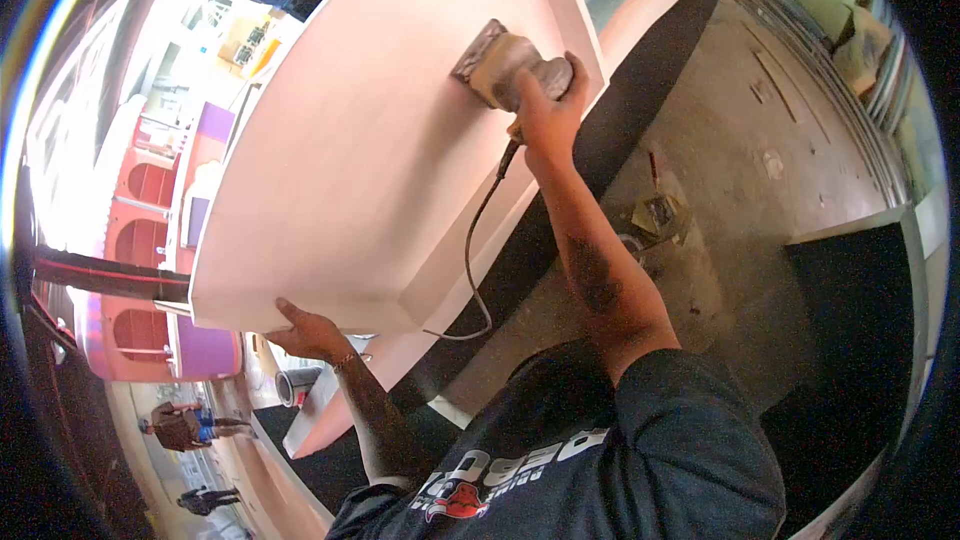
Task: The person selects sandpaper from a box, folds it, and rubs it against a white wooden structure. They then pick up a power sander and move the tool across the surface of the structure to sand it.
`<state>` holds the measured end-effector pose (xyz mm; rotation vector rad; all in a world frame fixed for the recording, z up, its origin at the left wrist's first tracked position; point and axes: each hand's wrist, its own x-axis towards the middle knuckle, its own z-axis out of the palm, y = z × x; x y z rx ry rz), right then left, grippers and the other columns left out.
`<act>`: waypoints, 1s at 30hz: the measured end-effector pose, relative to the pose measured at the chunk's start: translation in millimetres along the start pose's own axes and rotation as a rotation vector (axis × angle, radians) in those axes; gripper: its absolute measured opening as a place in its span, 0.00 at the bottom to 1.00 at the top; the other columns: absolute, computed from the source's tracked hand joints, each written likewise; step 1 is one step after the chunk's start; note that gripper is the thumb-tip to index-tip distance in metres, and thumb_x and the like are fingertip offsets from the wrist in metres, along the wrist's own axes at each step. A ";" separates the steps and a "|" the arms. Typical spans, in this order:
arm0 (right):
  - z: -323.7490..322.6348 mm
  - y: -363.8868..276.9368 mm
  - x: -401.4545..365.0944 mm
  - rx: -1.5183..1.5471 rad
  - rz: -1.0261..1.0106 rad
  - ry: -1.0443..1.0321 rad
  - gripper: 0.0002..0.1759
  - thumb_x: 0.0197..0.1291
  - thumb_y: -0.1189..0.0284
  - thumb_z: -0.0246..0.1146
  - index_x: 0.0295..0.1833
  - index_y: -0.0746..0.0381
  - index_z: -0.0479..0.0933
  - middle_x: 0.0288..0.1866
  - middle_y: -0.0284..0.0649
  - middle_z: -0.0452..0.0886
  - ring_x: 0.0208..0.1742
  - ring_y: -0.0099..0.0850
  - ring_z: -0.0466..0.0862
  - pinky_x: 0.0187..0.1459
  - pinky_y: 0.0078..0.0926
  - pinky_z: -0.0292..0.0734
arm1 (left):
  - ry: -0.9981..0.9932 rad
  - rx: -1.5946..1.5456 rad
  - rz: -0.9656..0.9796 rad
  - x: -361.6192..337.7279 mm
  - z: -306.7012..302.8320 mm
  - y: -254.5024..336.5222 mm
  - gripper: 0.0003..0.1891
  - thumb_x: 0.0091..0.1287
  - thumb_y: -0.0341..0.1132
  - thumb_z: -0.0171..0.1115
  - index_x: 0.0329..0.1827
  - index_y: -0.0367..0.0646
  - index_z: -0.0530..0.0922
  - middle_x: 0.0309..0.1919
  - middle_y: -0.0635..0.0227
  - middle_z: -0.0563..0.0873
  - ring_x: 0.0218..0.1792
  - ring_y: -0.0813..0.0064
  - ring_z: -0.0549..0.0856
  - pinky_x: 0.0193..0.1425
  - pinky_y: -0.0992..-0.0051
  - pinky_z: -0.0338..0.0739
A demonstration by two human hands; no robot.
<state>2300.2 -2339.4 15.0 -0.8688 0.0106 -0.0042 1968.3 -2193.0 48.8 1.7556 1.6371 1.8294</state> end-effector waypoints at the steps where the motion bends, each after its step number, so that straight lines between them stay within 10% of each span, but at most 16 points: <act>1: -4.3 5.1 -1.2 -0.017 0.029 0.019 0.41 0.59 0.70 0.70 0.75 0.60 0.58 0.54 0.52 0.73 0.37 0.32 0.80 0.26 0.28 0.79 | 0.010 0.008 -0.008 -0.7 1.0 0.4 0.27 0.74 0.42 0.62 0.66 0.28 0.69 0.56 0.43 0.83 0.53 0.52 0.86 0.57 0.59 0.80; 6: -1.3 24.5 -53.8 -0.061 0.035 -0.025 0.41 0.58 0.72 0.70 0.75 0.63 0.59 0.58 0.50 0.71 0.47 0.34 0.81 0.43 0.29 0.82 | 0.028 -0.039 0.048 -1.0 3.7 1.4 0.26 0.75 0.38 0.61 0.66 0.26 0.69 0.57 0.41 0.82 0.53 0.52 0.85 0.58 0.59 0.80; 9: 1.7 47.5 -107.9 -0.215 -0.186 -0.166 0.41 0.56 0.75 0.72 0.73 0.69 0.60 0.65 0.49 0.65 0.66 0.38 0.71 0.69 0.35 0.67 | 0.042 -0.056 0.079 0.8 3.9 -3.6 0.24 0.75 0.37 0.61 0.64 0.25 0.70 0.55 0.41 0.83 0.52 0.52 0.86 0.58 0.59 0.79; 12: 3.4 50.3 -156.9 -0.484 -0.566 -0.311 0.39 0.50 0.75 0.73 0.69 0.65 0.66 0.65 0.54 0.66 0.67 0.51 0.70 0.67 0.46 0.68 | 0.035 -0.099 0.119 0.8 2.8 -0.2 0.22 0.74 0.35 0.62 0.60 0.24 0.72 0.49 0.44 0.84 0.48 0.54 0.86 0.55 0.59 0.79; 24: -21.3 96.9 -264.4 -0.549 -0.773 -0.822 0.40 0.42 0.76 0.82 0.61 0.43 0.74 0.66 0.52 0.68 0.62 0.56 0.71 0.58 0.52 0.74 | -0.214 -0.255 0.086 -12.1 -21.6 -39.7 0.24 0.80 0.45 0.55 0.61 0.28 0.74 0.40 0.56 0.85 0.37 0.70 0.81 0.40 0.67 0.76; 30: 7.6 74.4 -272.7 -0.540 -0.849 -0.739 0.41 0.41 0.76 0.82 0.62 0.44 0.74 0.66 0.53 0.69 0.62 0.56 0.71 0.58 0.52 0.73 | -0.524 -0.670 -0.143 -24.2 -34.7 -79.7 0.29 0.84 0.46 0.43 0.76 0.29 0.65 0.65 0.50 0.79 0.62 0.66 0.80 0.65 0.70 0.74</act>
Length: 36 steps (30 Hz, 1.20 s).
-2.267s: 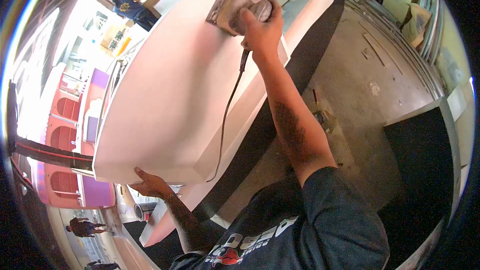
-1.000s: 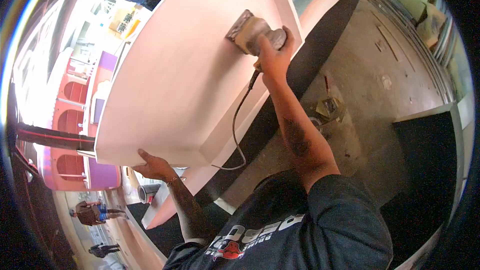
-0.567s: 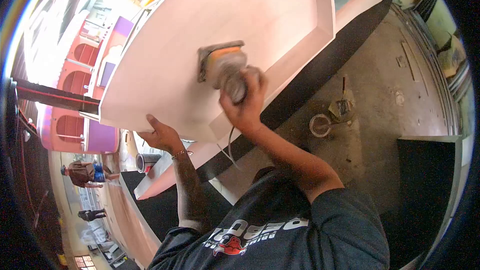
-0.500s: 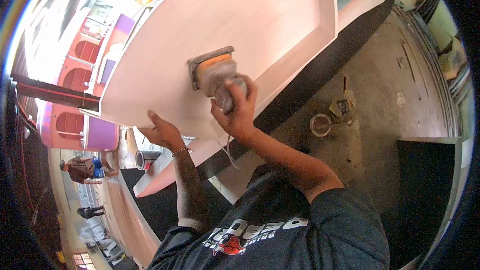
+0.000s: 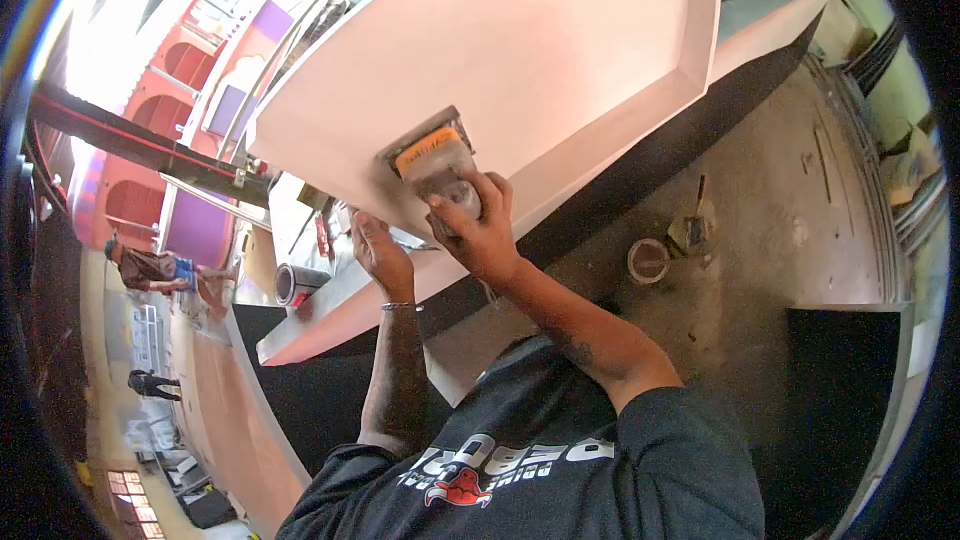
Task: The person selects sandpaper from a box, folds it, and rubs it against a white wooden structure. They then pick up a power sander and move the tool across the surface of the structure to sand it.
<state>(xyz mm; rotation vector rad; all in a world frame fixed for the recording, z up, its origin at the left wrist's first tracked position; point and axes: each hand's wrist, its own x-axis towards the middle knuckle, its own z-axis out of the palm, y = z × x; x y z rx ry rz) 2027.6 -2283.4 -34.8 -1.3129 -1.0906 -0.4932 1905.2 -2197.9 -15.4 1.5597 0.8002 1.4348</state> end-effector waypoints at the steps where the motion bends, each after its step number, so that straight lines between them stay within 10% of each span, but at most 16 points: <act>1: 0.1 -7.8 12.9 -0.001 -0.038 0.032 0.40 0.41 0.76 0.82 0.62 0.45 0.74 0.66 0.54 0.69 0.62 0.55 0.71 0.58 0.50 0.73 | -0.034 -0.035 -0.026 -2.3 0.5 6.0 0.31 0.84 0.46 0.43 0.79 0.28 0.59 0.70 0.49 0.74 0.67 0.64 0.76 0.70 0.69 0.71; 8: -13.0 -49.8 97.6 -0.030 -0.134 0.044 0.39 0.40 0.77 0.81 0.62 0.48 0.77 0.66 0.53 0.70 0.63 0.52 0.71 0.59 0.45 0.72 | -0.001 0.025 0.041 -10.4 3.6 8.4 0.26 0.83 0.41 0.47 0.76 0.31 0.65 0.50 0.61 0.88 0.40 0.80 0.77 0.44 0.76 0.75; 15: -9.2 -40.2 62.0 -0.083 -0.143 -0.056 0.40 0.38 0.77 0.82 0.61 0.45 0.77 0.65 0.51 0.71 0.62 0.52 0.71 0.59 0.45 0.74 | -0.030 0.156 0.144 -5.2 -1.1 12.2 0.23 0.78 0.27 0.54 0.75 0.37 0.69 0.54 0.52 0.88 0.39 0.82 0.79 0.42 0.76 0.77; 22: 3.2 -10.1 3.4 0.001 -0.032 -0.017 0.38 0.39 0.75 0.83 0.60 0.41 0.81 0.67 0.48 0.71 0.62 0.55 0.70 0.59 0.49 0.74 | -0.043 0.203 0.018 -7.5 -4.0 16.6 0.22 0.78 0.29 0.56 0.74 0.34 0.70 0.37 0.69 0.84 0.36 0.84 0.75 0.39 0.81 0.74; 25: 2.5 0.9 -15.0 -0.048 -0.035 -0.078 0.38 0.40 0.74 0.83 0.60 0.41 0.79 0.67 0.49 0.71 0.62 0.55 0.71 0.57 0.50 0.75 | -0.065 0.263 0.108 -5.6 -6.4 8.7 0.24 0.78 0.26 0.55 0.76 0.39 0.69 0.49 0.53 0.90 0.34 0.86 0.78 0.36 0.80 0.76; 36: 8.5 37.1 -71.5 -0.061 -0.026 -0.110 0.35 0.41 0.76 0.82 0.56 0.39 0.80 0.64 0.47 0.73 0.61 0.54 0.71 0.57 0.49 0.74 | -0.072 0.318 0.111 -3.5 -7.7 11.8 0.23 0.79 0.31 0.55 0.75 0.38 0.69 0.36 0.64 0.84 0.32 0.85 0.74 0.34 0.80 0.73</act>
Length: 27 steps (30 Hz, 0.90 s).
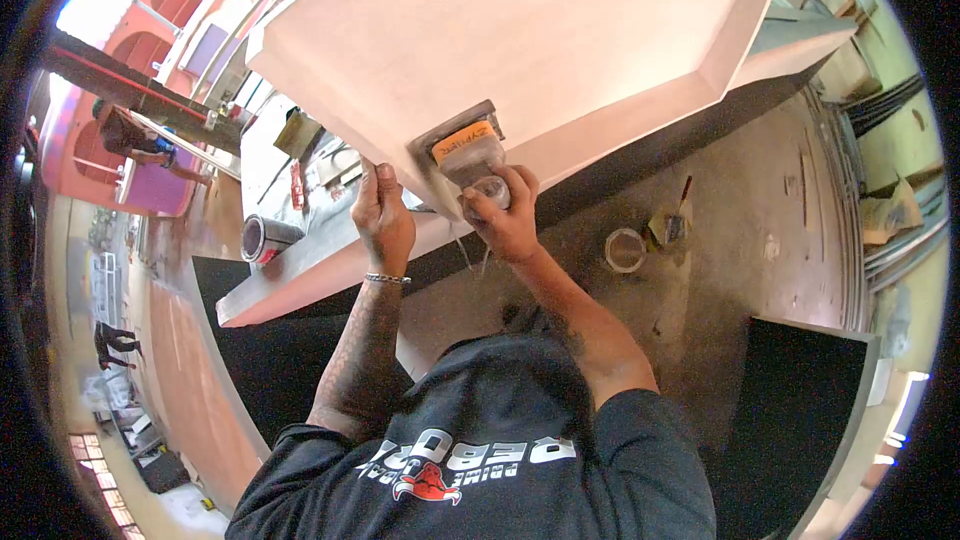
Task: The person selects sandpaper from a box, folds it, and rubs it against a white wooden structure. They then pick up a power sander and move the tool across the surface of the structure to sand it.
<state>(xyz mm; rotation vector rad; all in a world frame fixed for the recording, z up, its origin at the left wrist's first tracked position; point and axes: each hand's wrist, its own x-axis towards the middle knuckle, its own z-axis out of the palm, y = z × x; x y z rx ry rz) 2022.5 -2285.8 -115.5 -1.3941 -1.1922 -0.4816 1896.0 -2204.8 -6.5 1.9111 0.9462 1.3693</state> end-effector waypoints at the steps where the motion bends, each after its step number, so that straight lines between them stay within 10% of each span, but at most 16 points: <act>1: 0.6 -1.4 1.3 0.003 -0.003 -0.002 0.35 0.41 0.76 0.82 0.56 0.39 0.80 0.64 0.47 0.73 0.61 0.54 0.71 0.57 0.49 0.74 | 0.001 -0.035 -0.006 -0.8 -0.7 0.4 0.23 0.80 0.33 0.55 0.75 0.38 0.70 0.30 0.73 0.78 0.31 0.85 0.71 0.34 0.81 0.70; 20: 0.9 -23.5 28.0 -0.015 -0.092 0.034 0.38 0.40 0.76 0.82 0.60 0.41 0.79 0.66 0.51 0.70 0.62 0.53 0.71 0.58 0.48 0.73 | -0.022 -0.095 -0.023 -1.5 0.2 -7.2 0.23 0.80 0.33 0.55 0.75 0.34 0.68 0.30 0.75 0.78 0.32 0.85 0.72 0.34 0.80 0.71; 22: 0.8 -22.9 29.0 0.000 -0.060 0.042 0.36 0.42 0.74 0.81 0.60 0.38 0.81 0.67 0.49 0.71 0.63 0.54 0.69 0.59 0.50 0.73 | -0.021 -0.124 -0.091 -1.5 1.2 -7.6 0.24 0.78 0.26 0.53 0.76 0.36 0.68 0.52 0.56 0.89 0.43 0.84 0.81 0.46 0.80 0.78; 27: -5.7 -41.6 57.1 -0.018 -0.099 0.064 0.42 0.36 0.77 0.83 0.61 0.41 0.76 0.66 0.51 0.70 0.62 0.53 0.71 0.57 0.47 0.73 | -0.028 -0.115 -0.098 -4.4 -0.8 -11.0 0.23 0.78 0.26 0.54 0.75 0.36 0.69 0.42 0.61 0.89 0.38 0.85 0.79 0.42 0.80 0.77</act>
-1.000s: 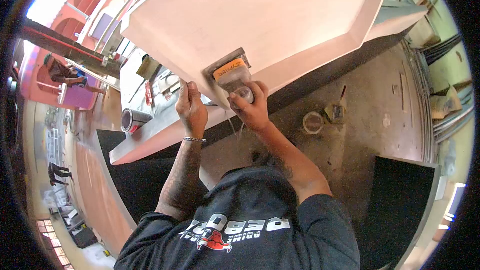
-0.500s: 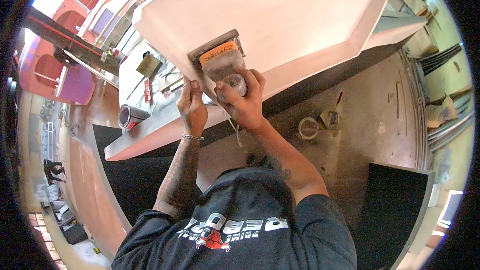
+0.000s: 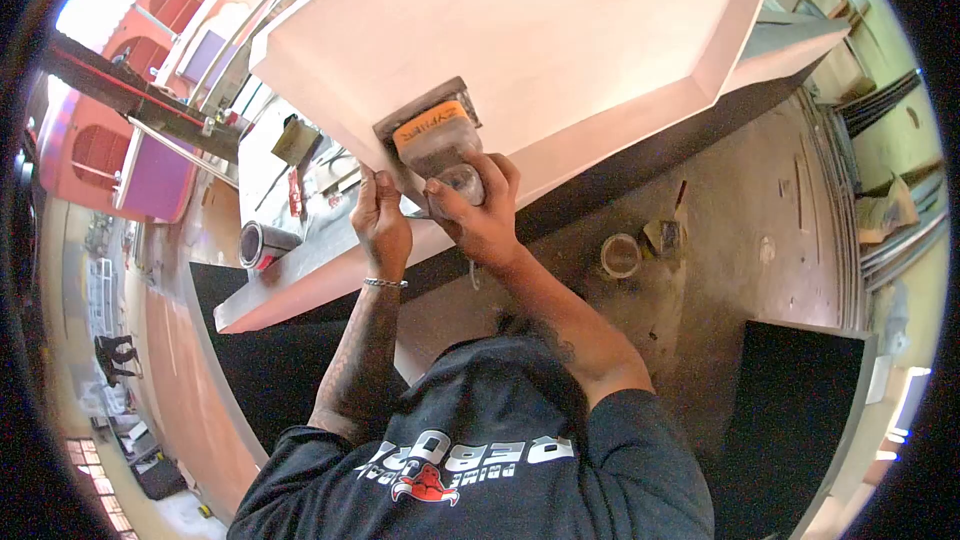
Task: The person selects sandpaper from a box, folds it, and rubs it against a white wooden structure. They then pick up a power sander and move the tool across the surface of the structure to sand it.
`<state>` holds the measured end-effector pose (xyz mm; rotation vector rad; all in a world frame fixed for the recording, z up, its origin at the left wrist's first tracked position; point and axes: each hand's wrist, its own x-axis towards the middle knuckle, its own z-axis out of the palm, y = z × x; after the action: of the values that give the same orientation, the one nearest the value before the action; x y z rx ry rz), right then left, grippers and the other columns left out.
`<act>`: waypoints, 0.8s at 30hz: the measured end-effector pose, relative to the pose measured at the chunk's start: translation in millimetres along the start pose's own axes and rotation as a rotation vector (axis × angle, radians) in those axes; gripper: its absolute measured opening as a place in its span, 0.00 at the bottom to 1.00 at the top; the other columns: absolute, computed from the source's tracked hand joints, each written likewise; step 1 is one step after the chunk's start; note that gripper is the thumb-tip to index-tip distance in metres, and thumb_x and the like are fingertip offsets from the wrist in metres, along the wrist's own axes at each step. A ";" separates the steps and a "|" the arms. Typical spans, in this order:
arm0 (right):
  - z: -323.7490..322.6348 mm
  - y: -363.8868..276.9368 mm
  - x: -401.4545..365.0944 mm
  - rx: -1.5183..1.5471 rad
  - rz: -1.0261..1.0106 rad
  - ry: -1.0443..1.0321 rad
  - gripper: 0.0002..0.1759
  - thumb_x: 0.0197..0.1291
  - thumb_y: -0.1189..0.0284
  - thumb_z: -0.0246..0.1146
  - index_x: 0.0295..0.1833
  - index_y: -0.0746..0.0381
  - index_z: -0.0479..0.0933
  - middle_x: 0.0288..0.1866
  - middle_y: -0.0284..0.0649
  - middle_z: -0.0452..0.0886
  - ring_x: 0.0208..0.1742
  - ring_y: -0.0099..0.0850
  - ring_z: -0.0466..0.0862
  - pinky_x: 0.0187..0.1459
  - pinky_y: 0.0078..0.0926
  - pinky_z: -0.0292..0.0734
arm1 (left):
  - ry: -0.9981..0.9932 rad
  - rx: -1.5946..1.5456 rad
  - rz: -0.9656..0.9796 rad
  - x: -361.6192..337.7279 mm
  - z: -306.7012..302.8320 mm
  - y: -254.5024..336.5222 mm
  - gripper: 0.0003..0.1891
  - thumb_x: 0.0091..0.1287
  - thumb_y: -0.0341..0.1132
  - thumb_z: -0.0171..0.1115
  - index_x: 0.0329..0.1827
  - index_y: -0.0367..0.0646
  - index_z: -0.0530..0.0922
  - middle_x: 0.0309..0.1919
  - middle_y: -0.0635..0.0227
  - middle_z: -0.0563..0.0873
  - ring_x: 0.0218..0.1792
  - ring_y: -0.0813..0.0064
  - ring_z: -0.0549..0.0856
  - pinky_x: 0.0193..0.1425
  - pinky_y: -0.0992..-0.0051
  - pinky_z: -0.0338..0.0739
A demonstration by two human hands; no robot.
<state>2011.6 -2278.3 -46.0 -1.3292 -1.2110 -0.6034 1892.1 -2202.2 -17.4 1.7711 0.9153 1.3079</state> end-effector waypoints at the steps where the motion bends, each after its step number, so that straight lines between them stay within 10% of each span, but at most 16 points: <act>1: -0.4 -2.8 5.0 -0.007 0.004 0.003 0.42 0.36 0.77 0.83 0.61 0.41 0.76 0.66 0.51 0.70 0.62 0.53 0.71 0.57 0.47 0.73 | -0.015 0.001 -0.038 -0.5 -0.8 1.0 0.23 0.78 0.27 0.55 0.75 0.36 0.69 0.41 0.61 0.89 0.38 0.84 0.79 0.42 0.79 0.77; 24: -13.1 -35.8 78.0 0.061 0.003 0.063 0.37 0.34 0.74 0.82 0.57 0.43 0.83 0.65 0.50 0.72 0.60 0.51 0.71 0.57 0.45 0.73 | 0.045 -0.056 0.136 0.2 4.9 -15.2 0.23 0.77 0.24 0.52 0.76 0.40 0.70 0.45 0.55 0.90 0.42 0.83 0.82 0.46 0.78 0.78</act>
<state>2009.3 -2275.7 40.8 -1.2518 -1.1677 -0.5972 1895.2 -2195.5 -31.6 1.7927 0.7859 1.4513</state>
